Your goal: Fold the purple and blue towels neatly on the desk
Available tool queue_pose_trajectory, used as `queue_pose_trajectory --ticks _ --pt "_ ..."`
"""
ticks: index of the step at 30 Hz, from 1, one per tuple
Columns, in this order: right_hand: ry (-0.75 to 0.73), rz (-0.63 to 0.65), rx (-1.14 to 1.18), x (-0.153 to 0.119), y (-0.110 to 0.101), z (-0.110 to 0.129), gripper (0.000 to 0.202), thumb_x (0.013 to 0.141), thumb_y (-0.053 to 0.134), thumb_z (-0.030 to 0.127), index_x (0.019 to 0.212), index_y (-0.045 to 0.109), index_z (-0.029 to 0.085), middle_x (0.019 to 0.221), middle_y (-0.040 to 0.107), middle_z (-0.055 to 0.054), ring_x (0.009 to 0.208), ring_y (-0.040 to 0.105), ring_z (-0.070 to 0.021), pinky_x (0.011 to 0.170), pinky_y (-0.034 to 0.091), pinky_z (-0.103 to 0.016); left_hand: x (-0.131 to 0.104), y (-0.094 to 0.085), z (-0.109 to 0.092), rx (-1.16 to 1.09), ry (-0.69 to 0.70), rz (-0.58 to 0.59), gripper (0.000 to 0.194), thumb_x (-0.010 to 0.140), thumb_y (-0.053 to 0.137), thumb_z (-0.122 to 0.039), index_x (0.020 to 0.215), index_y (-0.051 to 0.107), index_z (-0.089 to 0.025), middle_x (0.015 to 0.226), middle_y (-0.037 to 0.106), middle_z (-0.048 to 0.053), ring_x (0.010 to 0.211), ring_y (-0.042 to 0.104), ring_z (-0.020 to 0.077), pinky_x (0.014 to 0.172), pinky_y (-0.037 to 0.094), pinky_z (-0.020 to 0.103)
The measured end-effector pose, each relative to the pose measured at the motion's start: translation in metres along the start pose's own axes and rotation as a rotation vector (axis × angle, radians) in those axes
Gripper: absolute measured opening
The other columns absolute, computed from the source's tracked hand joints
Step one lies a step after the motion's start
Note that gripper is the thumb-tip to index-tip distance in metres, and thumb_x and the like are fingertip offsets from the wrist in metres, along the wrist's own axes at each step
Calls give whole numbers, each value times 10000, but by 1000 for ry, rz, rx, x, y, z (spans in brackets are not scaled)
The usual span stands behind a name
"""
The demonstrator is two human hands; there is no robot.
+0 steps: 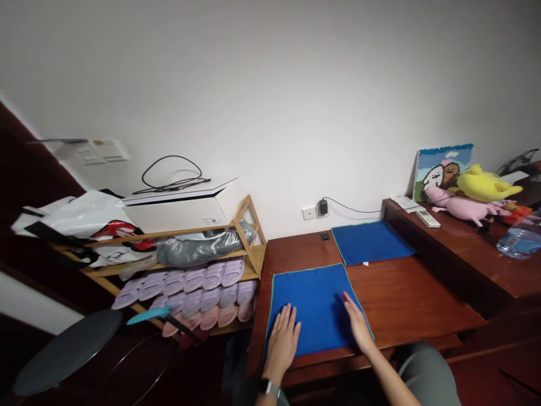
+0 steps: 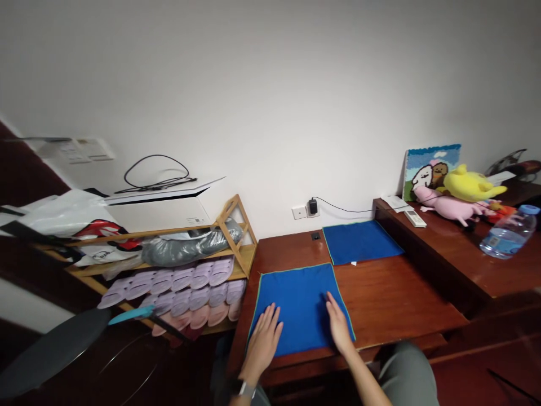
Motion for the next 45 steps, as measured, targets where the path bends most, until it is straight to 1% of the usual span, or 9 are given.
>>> queue_pose_trajectory --ticks 3,6,13,18,21,27,32,39,45 --pt "68 97 -2 5 70 -7 655 755 747 667 1257 720 248 1470 627 -101 1460 471 -311 1263 275 -529 34 23 -48 -129 76 87 578 1066 331 -486 1569 449 -229 1666 384 81 1555 314 247 1294 231 499" --pt "255 96 293 9 93 -32 531 781 721 623 1129 730 223 1350 707 -118 1371 575 -300 1194 406 -501 52 46 -52 -339 -8 114 572 1043 388 -502 1515 526 -209 1631 445 109 1536 358 264 1297 223 508" --pt "425 -40 705 21 -10 -41 306 946 562 391 1143 671 184 1298 720 -144 1338 608 -230 1103 523 -403 25 31 92 -1445 -679 -355 437 980 503 -416 1318 636 -174 1476 604 208 1402 550 307 1183 441 491" --pt "359 -198 692 27 -67 -23 280 914 597 351 1107 702 179 1286 728 -125 1354 592 -222 1152 483 -378 7 14 138 -1628 -839 -475 377 980 461 -326 1234 650 -121 1320 694 242 1317 632 301 1160 469 488" --pt "243 -225 567 31 -49 -16 284 856 657 324 1112 724 222 1291 740 -46 1371 575 -198 1220 395 -368 18 7 118 -1520 -688 -535 347 952 506 -305 1215 690 -173 1348 705 152 1365 592 267 1230 380 460" --pt "360 -34 587 29 48 -30 271 907 591 394 1063 726 219 1248 762 -82 1313 628 -237 1191 436 -442 61 54 23 -1719 -583 -188 418 948 536 -432 1239 699 -180 1454 632 179 1376 578 313 1209 407 502" --pt "398 -42 590 35 12 -33 318 943 499 427 1049 697 202 1228 760 -125 1292 645 -242 1144 489 -443 39 57 73 -1933 -813 -265 452 969 457 -441 1337 583 -211 1456 612 213 1337 614 320 1112 508 546" --pt "149 -159 209 42 -70 -9 483 749 731 543 1087 732 198 1268 739 -150 1261 660 -311 1128 504 -466 -20 -4 172 -1364 -684 -562 383 889 574 -419 1205 656 -219 1326 698 149 1276 659 304 1146 482 509" --pt "-276 28 -773 22 10 30 684 970 400 625 1444 616 181 1546 547 -117 1477 449 -283 1268 300 -475 26 -17 76 -347 -251 -279 504 988 419 -487 1325 686 -225 1471 635 108 1417 531 293 1218 390 504"
Point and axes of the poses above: each hand's wrist, its own x-axis towards the middle knuckle, its own y-axis out of the palm, z = x × y, the point moved 9 cm from there along x, towards the middle knuckle
